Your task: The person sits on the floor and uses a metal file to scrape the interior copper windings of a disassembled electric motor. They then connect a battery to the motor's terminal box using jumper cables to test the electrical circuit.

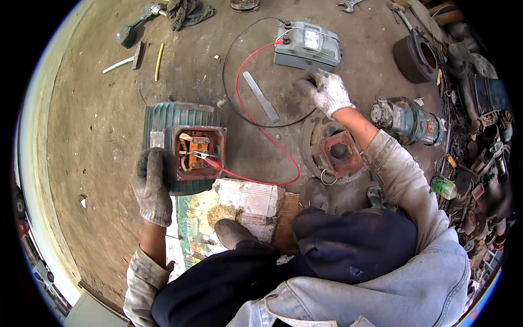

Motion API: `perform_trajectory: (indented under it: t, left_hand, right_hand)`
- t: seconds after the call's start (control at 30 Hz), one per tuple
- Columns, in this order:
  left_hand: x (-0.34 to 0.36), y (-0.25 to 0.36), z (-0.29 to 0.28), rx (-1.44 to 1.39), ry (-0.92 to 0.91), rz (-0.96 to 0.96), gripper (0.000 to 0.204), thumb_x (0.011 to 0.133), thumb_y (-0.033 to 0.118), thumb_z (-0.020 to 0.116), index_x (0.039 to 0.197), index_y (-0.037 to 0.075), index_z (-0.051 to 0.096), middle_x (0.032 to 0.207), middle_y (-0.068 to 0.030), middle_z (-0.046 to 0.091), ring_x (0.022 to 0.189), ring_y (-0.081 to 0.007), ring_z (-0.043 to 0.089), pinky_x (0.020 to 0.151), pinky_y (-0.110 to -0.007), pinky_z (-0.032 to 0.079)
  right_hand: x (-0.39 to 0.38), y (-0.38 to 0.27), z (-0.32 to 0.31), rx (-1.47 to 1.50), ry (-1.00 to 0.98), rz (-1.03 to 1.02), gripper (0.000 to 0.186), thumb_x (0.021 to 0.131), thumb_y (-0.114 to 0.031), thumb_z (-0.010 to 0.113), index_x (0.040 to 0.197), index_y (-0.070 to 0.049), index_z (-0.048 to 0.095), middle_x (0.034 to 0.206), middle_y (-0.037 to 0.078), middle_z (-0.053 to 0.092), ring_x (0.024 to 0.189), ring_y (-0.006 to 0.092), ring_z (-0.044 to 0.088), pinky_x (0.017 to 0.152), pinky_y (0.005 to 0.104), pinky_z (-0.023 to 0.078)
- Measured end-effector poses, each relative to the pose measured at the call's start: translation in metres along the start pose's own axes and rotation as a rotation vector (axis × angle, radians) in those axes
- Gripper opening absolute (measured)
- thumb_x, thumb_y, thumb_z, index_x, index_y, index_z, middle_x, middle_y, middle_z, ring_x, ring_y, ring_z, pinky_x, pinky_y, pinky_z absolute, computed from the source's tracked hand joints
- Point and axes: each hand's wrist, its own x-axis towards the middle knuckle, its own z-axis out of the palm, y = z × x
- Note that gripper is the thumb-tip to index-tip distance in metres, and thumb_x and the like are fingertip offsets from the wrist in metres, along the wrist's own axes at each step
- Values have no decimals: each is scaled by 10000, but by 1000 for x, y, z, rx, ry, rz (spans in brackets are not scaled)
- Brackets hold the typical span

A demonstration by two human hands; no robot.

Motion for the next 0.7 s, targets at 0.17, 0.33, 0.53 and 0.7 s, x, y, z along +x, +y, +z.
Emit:
perform_trajectory:
  t: [0.17, 0.33, 0.53, 0.7]
  left_hand:
    - [-1, 3, 1, -7, 11, 24, 264, 1072, 327, 603, 1043, 78, 685, 790, 47, 617, 614, -35, 471, 544, -215, 346]
    - [-1, 3, -7, 19, -7, 95, 266, 1082, 308, 595, 1067, 59, 687, 843, 16, 663, 661, -55, 538, 578, -225, 408]
    - [7, -3, -11, 84, 6, 227, 300, 1094, 301, 582, 1102, 21, 690, 954, -66, 730, 800, -125, 670, 743, -279, 549]
    - [12, -19, -7, 144, -14, 292, 282, 1102, 277, 566, 1120, 14, 665, 963, -37, 705, 789, -93, 624, 727, -255, 520]
  right_hand:
    - [20, 55, -17, -490, -331, 38, 258, 920, -254, 636, 1114, -134, 757, 1131, 177, 745, 1057, 383, 705, 900, 484, 567]
    - [24, 85, -11, -559, -578, -236, 238, 866, -134, 706, 1099, -111, 749, 1155, 157, 719, 1090, 376, 685, 917, 476, 560]
    - [33, 77, -5, -594, -736, -321, 171, 878, -80, 647, 1023, -32, 724, 1113, 196, 711, 1055, 400, 684, 894, 480, 559]
    - [33, 80, 0, -573, -692, -490, 169, 863, -44, 626, 1007, -10, 707, 1077, 218, 710, 1026, 409, 686, 874, 482, 562]
